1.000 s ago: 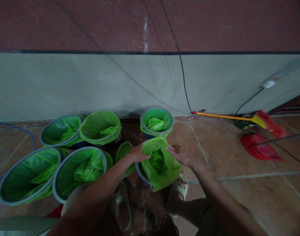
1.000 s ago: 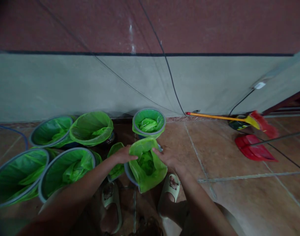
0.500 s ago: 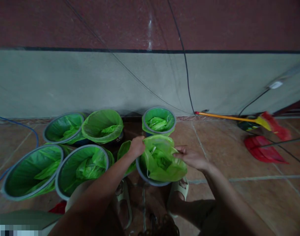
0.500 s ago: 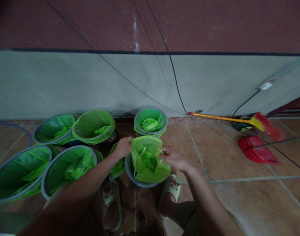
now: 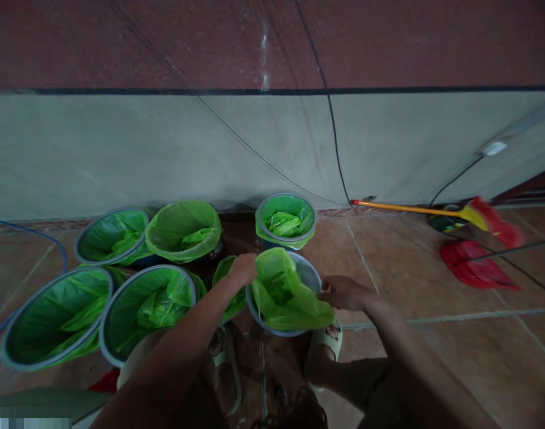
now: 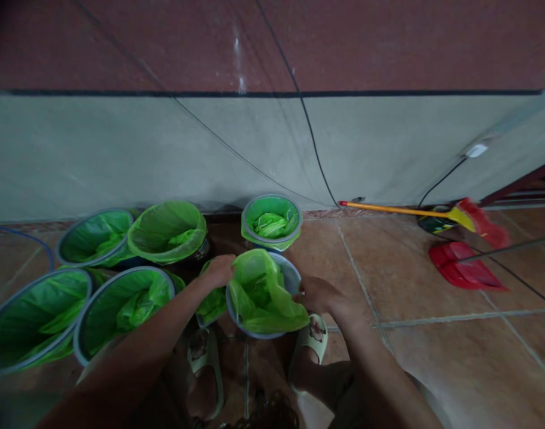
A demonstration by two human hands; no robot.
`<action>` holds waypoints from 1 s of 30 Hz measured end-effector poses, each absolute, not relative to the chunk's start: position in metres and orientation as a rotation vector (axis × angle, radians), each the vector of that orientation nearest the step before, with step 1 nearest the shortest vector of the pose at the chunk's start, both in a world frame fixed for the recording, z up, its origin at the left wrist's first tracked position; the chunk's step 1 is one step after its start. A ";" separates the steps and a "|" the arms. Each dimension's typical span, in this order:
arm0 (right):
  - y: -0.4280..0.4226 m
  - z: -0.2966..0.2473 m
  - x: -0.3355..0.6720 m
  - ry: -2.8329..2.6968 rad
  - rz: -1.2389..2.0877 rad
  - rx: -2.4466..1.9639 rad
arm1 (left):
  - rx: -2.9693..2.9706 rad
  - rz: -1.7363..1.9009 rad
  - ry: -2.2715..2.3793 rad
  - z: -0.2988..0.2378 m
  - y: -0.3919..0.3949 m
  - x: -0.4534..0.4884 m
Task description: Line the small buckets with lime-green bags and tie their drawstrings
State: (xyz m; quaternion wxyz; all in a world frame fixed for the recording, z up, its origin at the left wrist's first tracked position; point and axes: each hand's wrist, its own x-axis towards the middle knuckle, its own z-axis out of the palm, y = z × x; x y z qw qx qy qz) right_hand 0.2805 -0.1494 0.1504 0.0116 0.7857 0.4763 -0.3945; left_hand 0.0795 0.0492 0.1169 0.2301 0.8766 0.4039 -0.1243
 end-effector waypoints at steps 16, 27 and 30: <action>-0.130 0.130 0.261 1.426 -0.863 2.605 | 2.444 -0.653 1.048 0.119 0.043 0.079; -0.151 0.146 0.306 1.144 -0.821 2.726 | 2.462 -0.523 1.454 0.124 0.075 0.060; -0.149 0.134 0.298 1.177 -0.839 2.713 | 2.430 -0.557 1.336 0.118 0.068 0.064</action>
